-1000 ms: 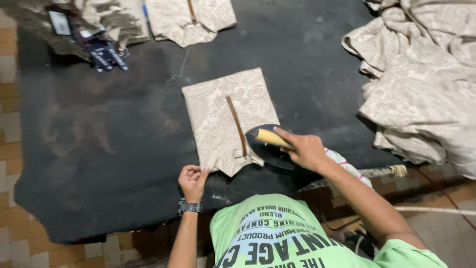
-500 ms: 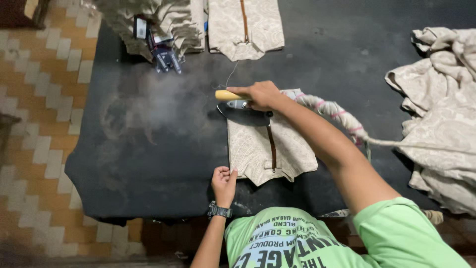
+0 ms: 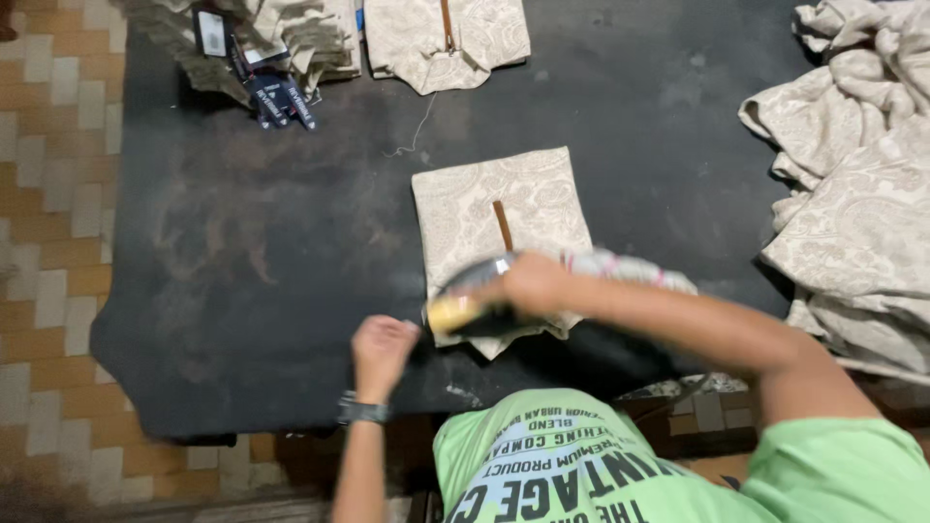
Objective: The person irons several patterned shirts on a dark ironing table. They fold each shirt, press it with a manual iron, flip it over, and press the other side before stacking the finished shirts. The process is repeated for multiple shirts.
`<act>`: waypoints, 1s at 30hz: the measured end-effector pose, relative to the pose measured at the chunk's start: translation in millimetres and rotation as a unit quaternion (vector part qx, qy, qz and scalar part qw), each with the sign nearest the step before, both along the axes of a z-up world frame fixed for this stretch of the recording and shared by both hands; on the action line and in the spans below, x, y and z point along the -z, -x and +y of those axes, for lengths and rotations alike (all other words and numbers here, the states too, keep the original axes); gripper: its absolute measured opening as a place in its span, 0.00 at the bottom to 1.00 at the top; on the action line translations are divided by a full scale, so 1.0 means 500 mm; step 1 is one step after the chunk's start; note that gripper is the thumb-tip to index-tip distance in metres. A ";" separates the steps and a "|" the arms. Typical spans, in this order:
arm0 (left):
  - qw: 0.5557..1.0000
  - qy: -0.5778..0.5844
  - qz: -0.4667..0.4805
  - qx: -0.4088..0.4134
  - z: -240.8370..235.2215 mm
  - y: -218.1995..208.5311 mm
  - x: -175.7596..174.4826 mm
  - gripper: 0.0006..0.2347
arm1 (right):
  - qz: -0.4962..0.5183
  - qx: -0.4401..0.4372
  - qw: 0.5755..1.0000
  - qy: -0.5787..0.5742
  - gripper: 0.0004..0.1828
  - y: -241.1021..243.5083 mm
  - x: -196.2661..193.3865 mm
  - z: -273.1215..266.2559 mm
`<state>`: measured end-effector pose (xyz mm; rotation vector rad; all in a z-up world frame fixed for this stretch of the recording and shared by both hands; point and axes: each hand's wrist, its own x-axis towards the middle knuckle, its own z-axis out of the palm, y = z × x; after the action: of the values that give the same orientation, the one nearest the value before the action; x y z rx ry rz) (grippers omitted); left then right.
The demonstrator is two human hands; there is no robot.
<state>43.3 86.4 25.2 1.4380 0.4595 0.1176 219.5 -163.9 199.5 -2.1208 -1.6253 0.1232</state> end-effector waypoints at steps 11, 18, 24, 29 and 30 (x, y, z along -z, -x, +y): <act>0.944 -0.309 0.102 0.044 0.053 -0.508 -0.007 0.16 | -0.038 0.136 0.973 0.185 0.43 -0.098 -0.018 -0.050; 0.915 -0.336 0.222 0.031 0.022 -0.580 0.017 0.17 | 0.027 0.375 0.892 0.251 0.50 -0.320 -0.026 -0.096; 0.886 -0.415 0.209 -0.006 -0.017 -0.588 0.035 0.14 | 0.116 0.398 0.879 0.235 0.48 -0.337 -0.009 -0.106; 0.880 -0.435 0.186 -0.047 -0.048 -0.551 0.019 0.14 | 0.118 0.286 0.897 0.317 0.47 -0.200 -0.007 -0.135; 0.887 -0.420 0.193 -0.029 -0.045 -0.536 0.007 0.13 | 0.152 0.261 0.911 0.280 0.50 -0.143 -0.007 -0.146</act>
<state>311.5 63.7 21.6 2.3224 0.8414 0.0790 291.1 -236.8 202.8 -2.7110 -0.8593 0.7788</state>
